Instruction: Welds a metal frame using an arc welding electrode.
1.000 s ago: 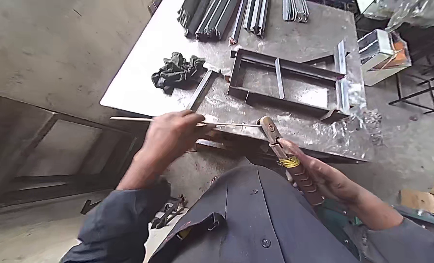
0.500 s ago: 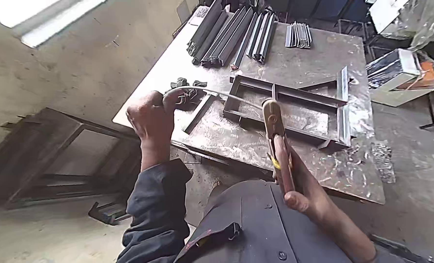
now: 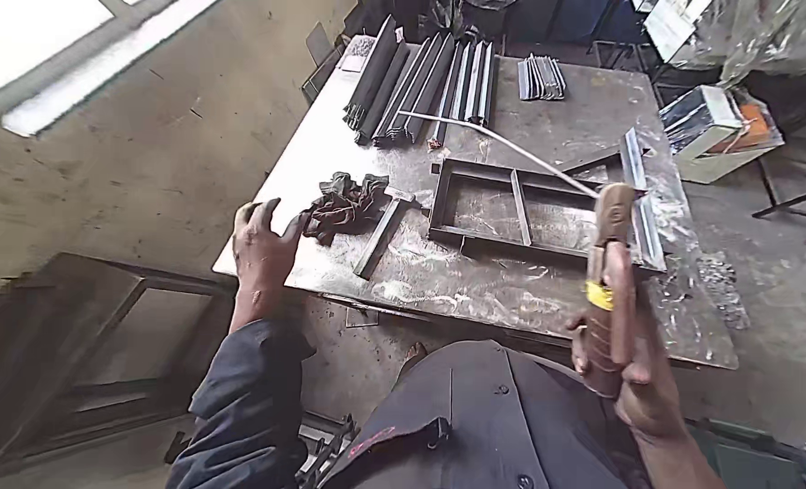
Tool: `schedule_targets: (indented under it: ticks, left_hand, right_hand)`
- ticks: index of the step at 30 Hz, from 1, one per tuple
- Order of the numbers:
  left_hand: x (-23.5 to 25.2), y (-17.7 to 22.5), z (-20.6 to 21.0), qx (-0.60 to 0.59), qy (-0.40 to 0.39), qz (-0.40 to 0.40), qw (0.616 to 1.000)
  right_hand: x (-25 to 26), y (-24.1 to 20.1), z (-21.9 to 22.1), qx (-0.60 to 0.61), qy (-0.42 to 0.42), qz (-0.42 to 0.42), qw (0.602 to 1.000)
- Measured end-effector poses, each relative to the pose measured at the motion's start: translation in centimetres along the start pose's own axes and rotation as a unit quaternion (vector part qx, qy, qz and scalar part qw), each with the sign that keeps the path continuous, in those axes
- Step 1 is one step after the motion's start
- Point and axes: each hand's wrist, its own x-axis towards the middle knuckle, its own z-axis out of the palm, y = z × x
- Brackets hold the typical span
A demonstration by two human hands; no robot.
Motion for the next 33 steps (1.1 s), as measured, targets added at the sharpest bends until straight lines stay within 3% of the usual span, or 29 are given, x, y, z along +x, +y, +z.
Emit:
schedule_targets:
  ticks: [3, 5, 11, 25, 33]
  left_hand:
    - [0.4, -6.7, 2.6, 0.022, -0.048, -0.109, 0.993]
    - [0.3, -9.3, 4.5, 0.038, -0.04, -0.155, 0.986]
    - [-0.1, -9.8, 7.3, 0.08, -0.006, -0.173, 0.982]
    - [-0.2, -9.8, 6.8, 0.058, 0.007, -0.181, 0.982]
    - [-0.1, -10.0, 6.8, 0.055, 0.014, -0.172, 0.983]
  right_hand:
    - [-0.8, -2.5, -1.4, -0.113, 0.031, -0.021, 0.993]
    - [-1.0, -4.0, -1.6, -0.234, 0.035, -0.051, 0.97]
    - [-0.6, -5.5, 1.5, -0.46, 0.033, -0.087, 0.883]
    - [1.9, -1.4, 3.6, -0.55, 0.042, -0.101, 0.828]
    - [2.4, 0.4, 3.5, -0.519, 0.045, -0.106, 0.847]
